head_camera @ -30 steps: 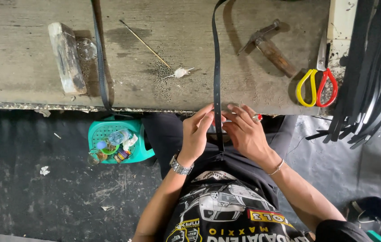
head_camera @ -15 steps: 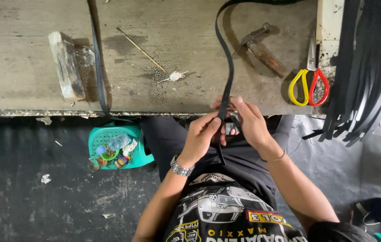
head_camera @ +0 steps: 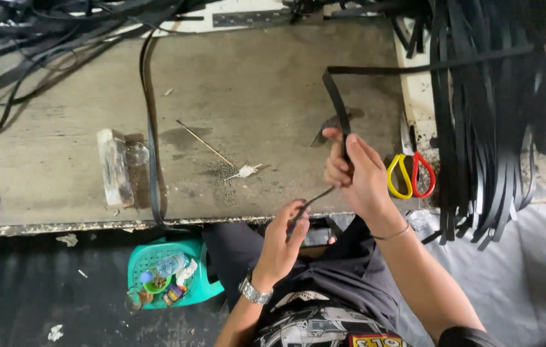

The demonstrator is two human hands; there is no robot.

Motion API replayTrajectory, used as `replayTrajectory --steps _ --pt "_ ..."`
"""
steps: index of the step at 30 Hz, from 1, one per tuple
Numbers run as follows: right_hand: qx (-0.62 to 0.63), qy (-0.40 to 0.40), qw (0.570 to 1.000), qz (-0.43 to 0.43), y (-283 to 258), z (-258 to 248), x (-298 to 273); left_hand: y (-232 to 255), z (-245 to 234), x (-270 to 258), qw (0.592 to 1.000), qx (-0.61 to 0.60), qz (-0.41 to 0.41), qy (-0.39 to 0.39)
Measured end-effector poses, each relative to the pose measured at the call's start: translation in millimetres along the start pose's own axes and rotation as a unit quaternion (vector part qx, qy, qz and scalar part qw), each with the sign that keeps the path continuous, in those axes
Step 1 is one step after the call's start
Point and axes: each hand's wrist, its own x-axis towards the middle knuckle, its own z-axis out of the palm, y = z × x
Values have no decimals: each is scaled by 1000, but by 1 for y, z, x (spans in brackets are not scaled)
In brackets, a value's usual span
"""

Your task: Hammering metal rivets into a long leather strap on a workbench to secure components.

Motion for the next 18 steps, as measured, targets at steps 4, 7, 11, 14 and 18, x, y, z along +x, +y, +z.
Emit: replayTrajectory --steps 4,7,11,14,18 --pt "-460 -92 883 18 -26 29 -15 42 -6 18 888 358 277 77" --pt "-704 -220 674 -43 -13 -1 -24 70 -13 41 812 438 386 18" --pt "-824 -223 509 -112 -39 4 -33 78 -28 65 830 438 310 -150" --pt "-868 -166 416 -214 -62 -7 -34 77 -46 84 789 491 321 -182" --pt "-906 -98 276 -307 -99 -26 -32 67 -66 105 670 646 351 -102"
